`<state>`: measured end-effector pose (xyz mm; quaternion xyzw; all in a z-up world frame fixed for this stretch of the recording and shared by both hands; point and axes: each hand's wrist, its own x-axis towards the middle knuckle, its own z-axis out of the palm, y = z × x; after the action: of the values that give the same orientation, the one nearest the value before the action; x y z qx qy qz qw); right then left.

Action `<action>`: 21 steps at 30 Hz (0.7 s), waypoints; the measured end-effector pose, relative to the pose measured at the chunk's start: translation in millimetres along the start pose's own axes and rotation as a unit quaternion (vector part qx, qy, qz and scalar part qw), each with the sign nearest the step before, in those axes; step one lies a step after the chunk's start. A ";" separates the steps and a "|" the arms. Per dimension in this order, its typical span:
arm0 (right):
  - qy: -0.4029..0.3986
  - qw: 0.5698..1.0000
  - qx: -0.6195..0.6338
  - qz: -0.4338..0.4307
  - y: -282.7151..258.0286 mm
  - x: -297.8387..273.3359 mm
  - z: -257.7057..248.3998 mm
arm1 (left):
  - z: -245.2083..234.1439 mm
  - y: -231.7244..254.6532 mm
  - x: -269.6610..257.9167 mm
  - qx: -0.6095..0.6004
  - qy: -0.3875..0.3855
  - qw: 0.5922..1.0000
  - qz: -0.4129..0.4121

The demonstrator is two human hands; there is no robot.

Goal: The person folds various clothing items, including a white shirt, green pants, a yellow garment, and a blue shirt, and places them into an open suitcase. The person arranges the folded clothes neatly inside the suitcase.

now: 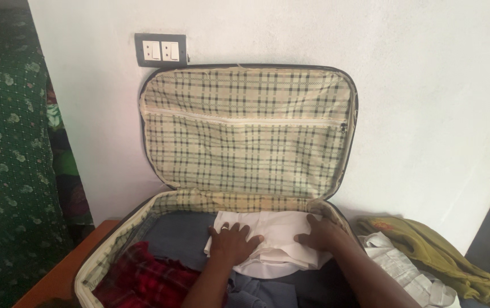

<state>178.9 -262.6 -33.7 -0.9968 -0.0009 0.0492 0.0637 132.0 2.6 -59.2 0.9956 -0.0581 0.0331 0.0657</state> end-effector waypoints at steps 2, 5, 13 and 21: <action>0.017 0.999 0.042 -0.012 5.9 10.4 5.5 | 1.7 -0.4 1.9 0.002 -0.001 1.000 0.000; 0.028 0.995 0.086 -0.040 10.9 21.9 7.7 | 1.5 -1.4 3.2 0.005 -0.007 1.000 0.008; 0.155 0.982 0.075 -0.076 8.6 7.8 1.4 | -6.5 14.6 -1.4 0.001 0.028 0.999 0.026; 0.213 0.970 -0.056 -0.101 4.8 -20.7 -9.0 | -4.2 33.0 4.1 -0.055 -0.064 0.996 0.039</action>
<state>159.1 -268.7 -23.4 -0.9811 -0.0904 -0.1709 0.0114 131.9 -29.8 -50.6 0.9874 -0.1031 -0.0314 0.1156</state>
